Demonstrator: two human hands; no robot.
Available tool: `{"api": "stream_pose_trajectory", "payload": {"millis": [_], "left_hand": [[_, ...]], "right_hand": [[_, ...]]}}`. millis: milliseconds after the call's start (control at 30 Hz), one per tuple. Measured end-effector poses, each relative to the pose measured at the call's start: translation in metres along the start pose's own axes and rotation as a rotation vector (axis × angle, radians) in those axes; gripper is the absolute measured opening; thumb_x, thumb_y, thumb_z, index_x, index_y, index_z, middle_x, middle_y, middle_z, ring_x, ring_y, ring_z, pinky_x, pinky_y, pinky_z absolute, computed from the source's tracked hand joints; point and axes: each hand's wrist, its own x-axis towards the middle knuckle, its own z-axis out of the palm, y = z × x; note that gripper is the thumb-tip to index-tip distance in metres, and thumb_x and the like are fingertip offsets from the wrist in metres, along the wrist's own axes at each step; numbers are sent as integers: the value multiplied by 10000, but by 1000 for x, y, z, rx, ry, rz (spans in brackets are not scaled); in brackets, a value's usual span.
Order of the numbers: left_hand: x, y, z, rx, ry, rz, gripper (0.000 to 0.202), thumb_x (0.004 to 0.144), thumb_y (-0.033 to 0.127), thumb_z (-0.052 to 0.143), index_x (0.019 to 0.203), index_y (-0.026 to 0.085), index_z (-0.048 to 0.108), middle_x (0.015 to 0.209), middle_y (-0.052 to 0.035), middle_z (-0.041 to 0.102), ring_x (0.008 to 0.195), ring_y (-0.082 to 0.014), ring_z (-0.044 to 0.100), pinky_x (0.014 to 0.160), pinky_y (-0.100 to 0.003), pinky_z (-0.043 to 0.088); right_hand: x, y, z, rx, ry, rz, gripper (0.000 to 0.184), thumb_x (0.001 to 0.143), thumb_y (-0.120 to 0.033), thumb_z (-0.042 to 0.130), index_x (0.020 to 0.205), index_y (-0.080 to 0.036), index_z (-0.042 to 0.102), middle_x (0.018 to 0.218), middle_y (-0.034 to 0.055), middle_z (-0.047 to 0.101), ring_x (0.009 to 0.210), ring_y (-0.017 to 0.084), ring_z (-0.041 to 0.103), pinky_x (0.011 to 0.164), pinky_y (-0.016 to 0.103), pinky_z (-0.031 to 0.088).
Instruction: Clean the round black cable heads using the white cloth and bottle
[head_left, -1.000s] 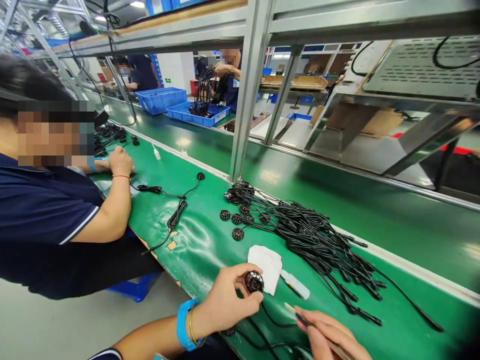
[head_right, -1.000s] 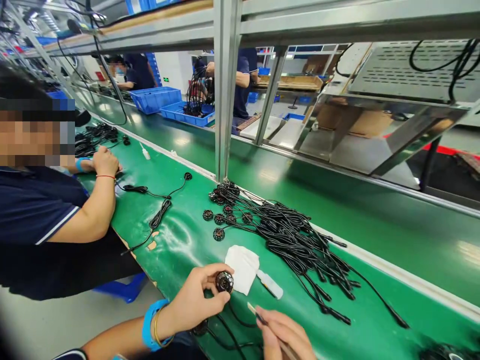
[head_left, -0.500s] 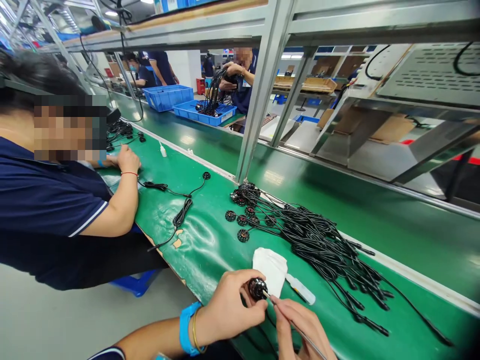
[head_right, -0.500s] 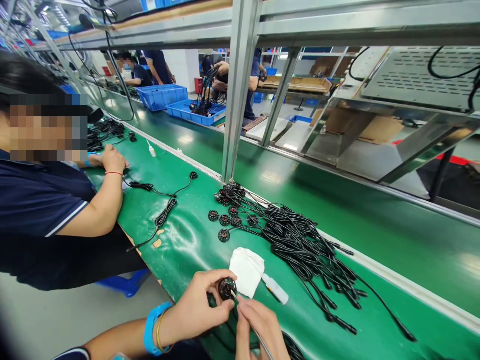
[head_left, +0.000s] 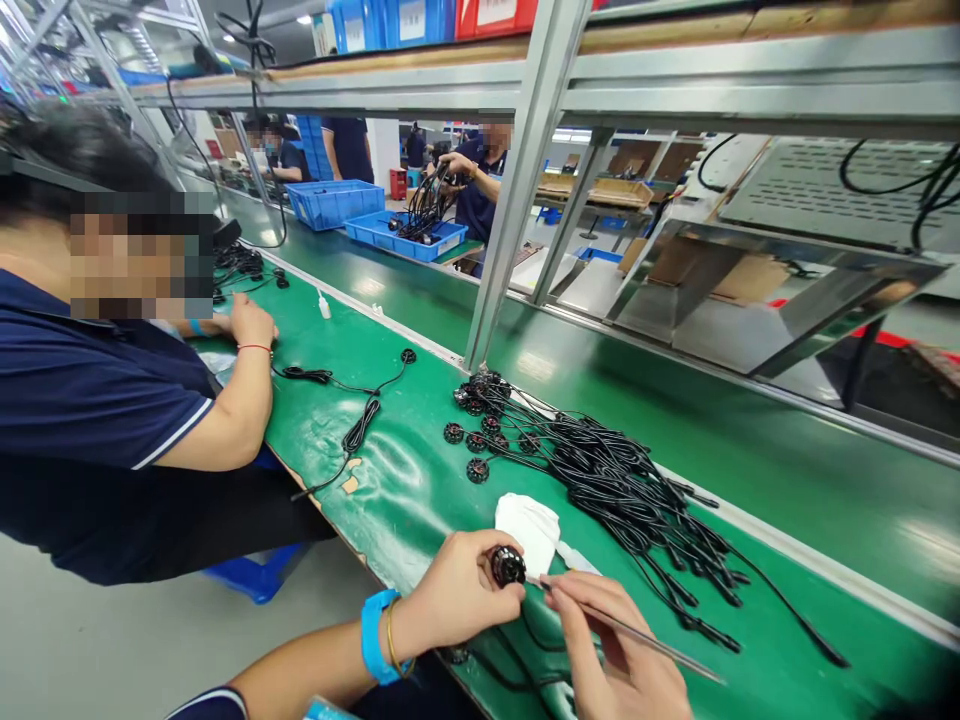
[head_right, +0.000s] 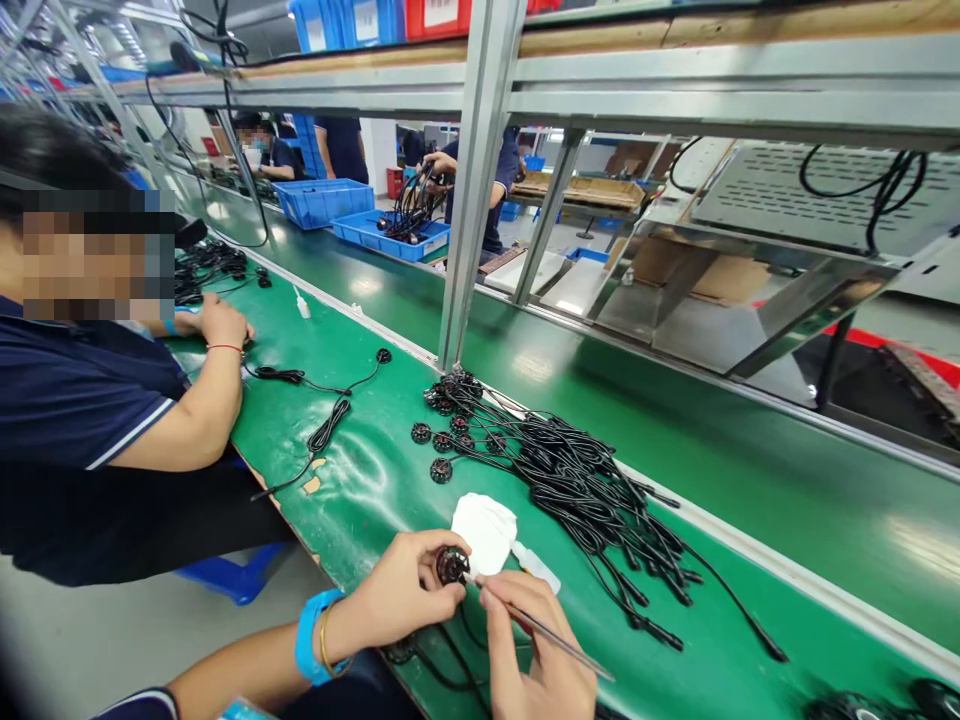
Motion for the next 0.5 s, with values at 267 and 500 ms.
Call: {"api": "stream_pose_trajectory", "payload": {"millis": [267,500], "left_hand": [[-3,1,-6,45,36,-21,341,693,150,657,1032,122,684,660,41,515,551,-81,428,534,-206,367],[0,3,-12,22,49,-5,369,690,149,675,1058,117,674,677,42,497,579,-88,411,558,-219,367]], "right_hand": [[-3,24,-32,-198,-12,188,239,985,-359,506,1157,-233,615,892,30,735,755,158,724,681,238,570],[-16,121,-106,-816,-330,-56,404,971,-403,376,880,-211,720,724,85,669,599,231,653,512,354,483]]}}
